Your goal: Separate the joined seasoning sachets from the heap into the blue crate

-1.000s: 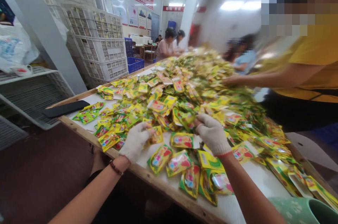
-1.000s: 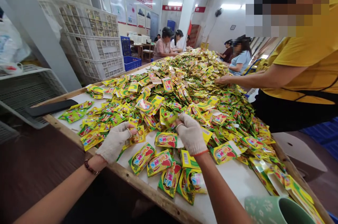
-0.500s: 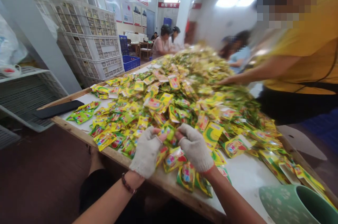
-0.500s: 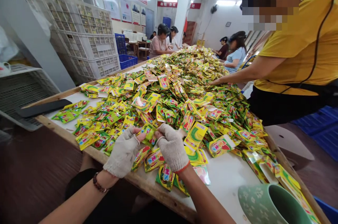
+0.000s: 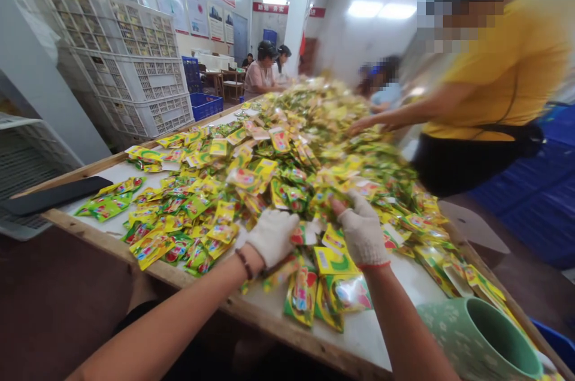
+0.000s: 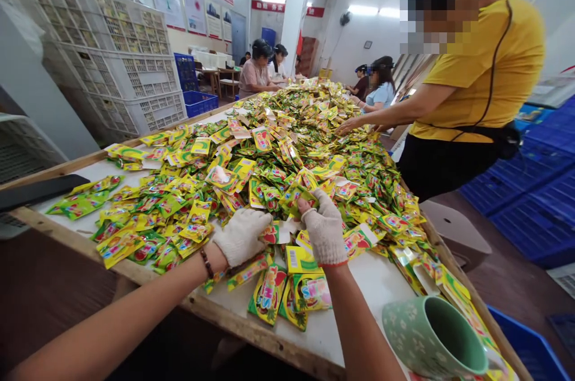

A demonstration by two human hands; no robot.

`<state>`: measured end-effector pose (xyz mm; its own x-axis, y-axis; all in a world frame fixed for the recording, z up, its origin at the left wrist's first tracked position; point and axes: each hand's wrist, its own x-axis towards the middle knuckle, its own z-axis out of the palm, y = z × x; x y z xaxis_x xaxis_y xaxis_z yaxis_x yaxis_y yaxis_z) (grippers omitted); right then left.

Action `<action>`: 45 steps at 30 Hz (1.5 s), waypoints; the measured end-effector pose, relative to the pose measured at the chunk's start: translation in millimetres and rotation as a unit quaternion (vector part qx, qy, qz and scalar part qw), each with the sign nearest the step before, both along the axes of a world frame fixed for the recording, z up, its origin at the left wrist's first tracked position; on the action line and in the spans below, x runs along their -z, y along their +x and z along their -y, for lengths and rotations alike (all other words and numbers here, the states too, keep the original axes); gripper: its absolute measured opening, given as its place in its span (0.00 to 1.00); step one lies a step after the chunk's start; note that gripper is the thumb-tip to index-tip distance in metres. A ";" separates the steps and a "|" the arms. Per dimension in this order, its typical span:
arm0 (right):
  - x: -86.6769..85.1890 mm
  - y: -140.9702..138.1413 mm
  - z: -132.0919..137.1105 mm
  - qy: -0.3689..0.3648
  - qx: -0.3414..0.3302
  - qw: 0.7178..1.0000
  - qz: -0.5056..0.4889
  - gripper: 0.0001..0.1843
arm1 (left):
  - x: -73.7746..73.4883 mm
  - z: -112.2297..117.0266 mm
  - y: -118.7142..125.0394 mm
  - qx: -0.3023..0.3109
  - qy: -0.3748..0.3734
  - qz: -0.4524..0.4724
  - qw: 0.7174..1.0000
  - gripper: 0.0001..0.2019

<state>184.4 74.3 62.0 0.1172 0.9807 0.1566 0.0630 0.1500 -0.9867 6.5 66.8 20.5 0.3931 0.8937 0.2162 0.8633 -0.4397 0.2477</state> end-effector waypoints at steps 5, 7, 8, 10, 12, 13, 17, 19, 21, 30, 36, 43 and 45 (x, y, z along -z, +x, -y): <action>6.4 -1.0 0.4 -0.008 -0.005 0.999 0.053 0.29 | -3.2 0.3 -10.8 -0.018 0.032 0.034 0.999 0.16; 9.0 -4.9 1.9 -0.014 -0.034 0.996 0.077 0.29 | -6.2 7.9 -19.8 -0.031 0.052 0.077 0.995 0.18; 10.2 -7.5 2.8 -0.017 -0.049 0.995 0.089 0.29 | -6.7 12.7 -24.0 -0.032 0.062 0.089 0.994 0.19; 12.1 -13.1 5.0 -0.023 -0.083 0.990 0.115 0.27 | -5.2 22.7 -30.9 -0.026 0.082 0.096 0.992 0.23; 12.8 -18.0 7.1 -0.026 -0.117 0.984 0.134 0.24 | -1.7 31.6 -35.9 -0.017 0.098 0.092 0.991 0.26; 12.9 -19.6 7.9 -0.026 -0.134 0.981 0.139 0.22 | 0.2 35.3 -38.3 -0.016 0.100 0.091 0.991 0.27; 13.2 -19.4 9.1 -0.023 -0.202 0.966 0.161 0.19 | 2.8 45.2 -49.6 -0.012 0.115 0.081 0.990 0.26; 13.6 -17.7 9.2 -0.028 -0.219 0.959 0.179 0.17 | 1.5 47.9 -55.6 0.000 0.129 0.070 0.989 0.26; 13.6 -17.1 9.7 -0.039 -0.233 0.954 0.187 0.16 | -0.2 49.8 -59.4 0.011 0.137 0.063 0.989 0.27; 9.1 -19.9 11.1 -0.054 -0.245 0.952 0.176 0.13 | -4.6 55.1 -50.9 -0.019 0.093 0.109 0.990 0.24; 16.5 -22.5 11.2 -0.077 -0.157 0.980 0.095 0.22 | -9.0 54.9 -48.2 -0.031 0.090 0.104 0.990 0.21; 18.3 -24.8 13.1 -0.071 -0.221 0.965 0.126 0.19 | -11.0 54.2 -48.8 -0.055 0.111 0.123 0.985 0.15; 17.6 -22.4 12.3 -0.085 -0.256 0.952 0.142 0.16 | -7.5 55.0 -48.6 -0.027 0.113 0.101 0.988 0.18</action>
